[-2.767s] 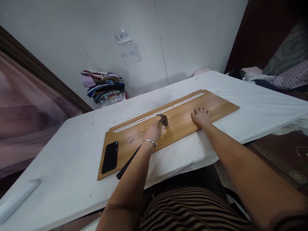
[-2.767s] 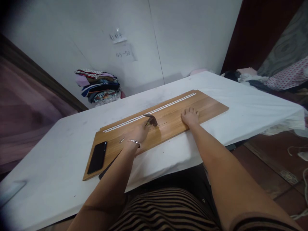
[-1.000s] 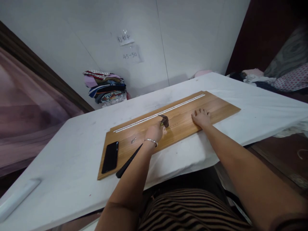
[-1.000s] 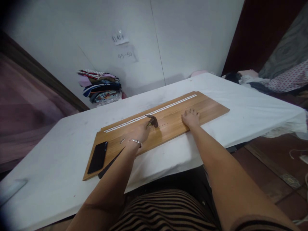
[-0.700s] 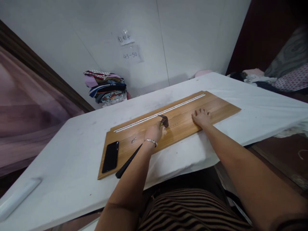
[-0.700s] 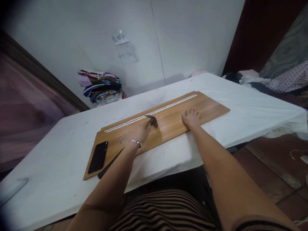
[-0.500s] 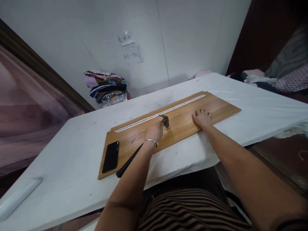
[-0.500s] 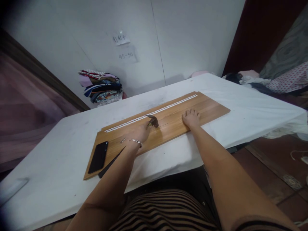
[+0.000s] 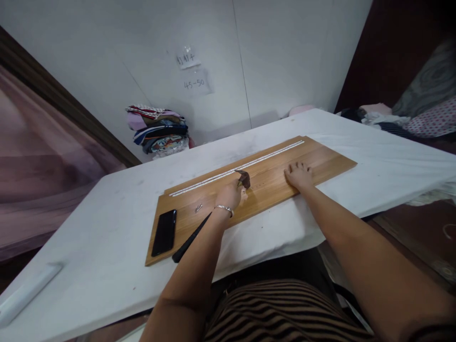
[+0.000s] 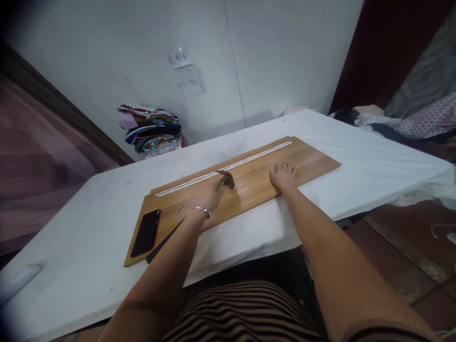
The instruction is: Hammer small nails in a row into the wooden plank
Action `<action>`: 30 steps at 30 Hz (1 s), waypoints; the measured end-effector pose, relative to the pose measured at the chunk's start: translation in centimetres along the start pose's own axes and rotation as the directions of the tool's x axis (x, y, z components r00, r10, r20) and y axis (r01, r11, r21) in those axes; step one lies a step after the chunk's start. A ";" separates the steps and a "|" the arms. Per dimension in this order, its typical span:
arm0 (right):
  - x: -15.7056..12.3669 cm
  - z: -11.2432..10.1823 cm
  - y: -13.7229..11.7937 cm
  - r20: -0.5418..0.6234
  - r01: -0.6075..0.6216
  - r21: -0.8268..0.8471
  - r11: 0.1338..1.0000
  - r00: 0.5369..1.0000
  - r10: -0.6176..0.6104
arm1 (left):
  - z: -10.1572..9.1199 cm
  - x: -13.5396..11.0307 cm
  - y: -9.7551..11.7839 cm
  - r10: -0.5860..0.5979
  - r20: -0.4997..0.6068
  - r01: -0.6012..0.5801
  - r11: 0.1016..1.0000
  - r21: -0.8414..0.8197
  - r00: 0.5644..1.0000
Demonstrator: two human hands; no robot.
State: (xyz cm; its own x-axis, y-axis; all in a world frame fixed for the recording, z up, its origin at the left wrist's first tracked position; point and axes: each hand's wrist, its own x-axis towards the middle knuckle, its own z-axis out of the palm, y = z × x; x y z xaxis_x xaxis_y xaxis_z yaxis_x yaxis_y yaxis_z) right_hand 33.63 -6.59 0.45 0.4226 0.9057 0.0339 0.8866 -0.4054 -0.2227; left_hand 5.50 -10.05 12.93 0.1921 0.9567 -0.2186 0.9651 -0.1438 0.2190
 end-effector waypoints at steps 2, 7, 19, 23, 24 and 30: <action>0.0 0.0 0.0 -0.001 0.002 0.002 1.000 1.000 -0.002 | 0.2 0.1 0.0 0.011 0.012 -0.011 1.000 0.005 1.000; 0.0 0.1 0.1 -0.007 0.007 -0.001 1.000 1.000 -0.007 | 0.6 0.1 -0.2 0.016 0.010 -0.016 1.000 -0.006 1.000; 0.0 0.0 0.1 0.000 0.003 -0.008 1.000 1.000 -0.003 | 1.1 0.8 -0.6 0.031 0.005 -0.031 0.999 -0.023 0.999; 0.0 0.1 0.1 -0.001 0.010 -0.018 1.000 1.000 -0.010 | 1.3 0.8 -0.8 0.033 -0.009 -0.034 0.998 -0.046 0.999; 0.0 0.1 0.1 -0.003 0.009 -0.020 1.000 1.000 -0.010 | 1.2 0.8 -0.8 0.032 -0.014 -0.033 0.998 -0.044 0.999; 0.1 0.3 0.2 -0.005 0.007 -0.014 1.000 1.000 -0.007 | 1.0 1.0 -0.8 0.015 -0.022 -0.016 0.999 -0.040 1.000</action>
State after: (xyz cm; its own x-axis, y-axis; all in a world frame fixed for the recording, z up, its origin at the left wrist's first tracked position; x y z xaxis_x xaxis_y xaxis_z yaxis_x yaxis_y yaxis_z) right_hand 33.80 -6.54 0.16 0.4176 0.9077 0.0403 0.8919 -0.4010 -0.2088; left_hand 5.10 -9.24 11.58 0.2029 0.9597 -0.1946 0.9541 -0.1490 0.2599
